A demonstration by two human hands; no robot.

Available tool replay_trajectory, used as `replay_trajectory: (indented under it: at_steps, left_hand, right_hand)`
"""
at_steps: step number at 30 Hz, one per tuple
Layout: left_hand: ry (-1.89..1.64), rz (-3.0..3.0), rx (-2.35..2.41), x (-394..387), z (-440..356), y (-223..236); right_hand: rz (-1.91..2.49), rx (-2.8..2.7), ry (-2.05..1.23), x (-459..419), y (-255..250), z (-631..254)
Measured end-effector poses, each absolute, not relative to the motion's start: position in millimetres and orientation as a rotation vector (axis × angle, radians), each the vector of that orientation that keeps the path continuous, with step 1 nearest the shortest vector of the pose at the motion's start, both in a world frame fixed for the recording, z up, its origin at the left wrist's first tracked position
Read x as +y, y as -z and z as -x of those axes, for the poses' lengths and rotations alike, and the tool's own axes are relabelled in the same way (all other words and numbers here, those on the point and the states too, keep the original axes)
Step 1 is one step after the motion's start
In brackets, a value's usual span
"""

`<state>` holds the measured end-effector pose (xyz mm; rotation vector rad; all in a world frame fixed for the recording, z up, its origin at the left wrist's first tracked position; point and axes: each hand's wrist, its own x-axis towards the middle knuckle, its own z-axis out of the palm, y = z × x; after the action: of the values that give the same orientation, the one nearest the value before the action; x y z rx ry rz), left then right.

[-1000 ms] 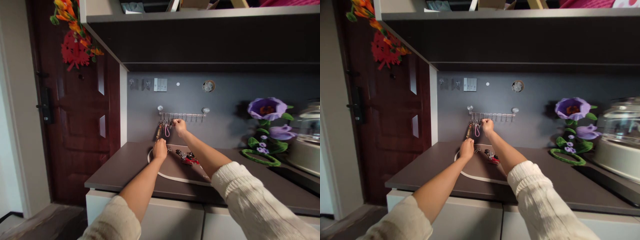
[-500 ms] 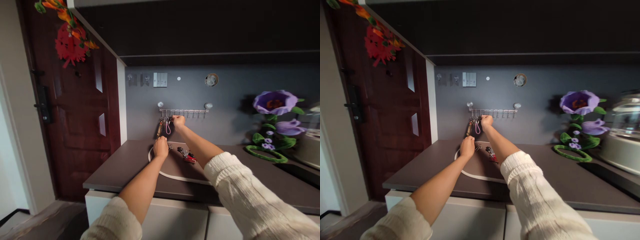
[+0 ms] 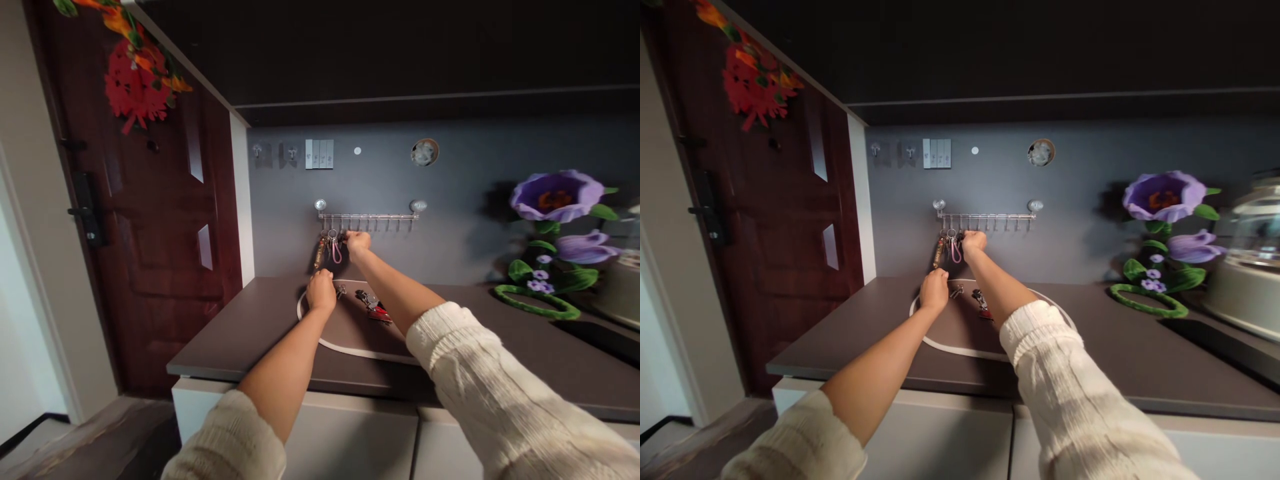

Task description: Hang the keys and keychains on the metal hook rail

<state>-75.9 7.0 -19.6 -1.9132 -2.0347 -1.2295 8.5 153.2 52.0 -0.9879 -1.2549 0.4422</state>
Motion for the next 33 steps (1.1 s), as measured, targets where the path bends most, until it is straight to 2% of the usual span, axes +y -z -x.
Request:
replay_trajectory:
  at_steps: [18, 27, 33]
  left_hand:
    - [1.234, 1.915, -2.061, 9.9, 81.4, 22.9]
    - [1.188, 2.022, -2.037, 10.9, 83.7, 25.4]
    - [1.095, 2.098, -2.041, 9.7, 83.2, 27.8]
  right_hand:
    - [1.025, -1.063, -0.731, 96.0, -55.5, -23.8]
    - [1.052, -1.469, -0.757, 49.3, -26.8, -61.5]
    - [1.215, -1.749, -0.514, 27.5, -2.7, -78.6]
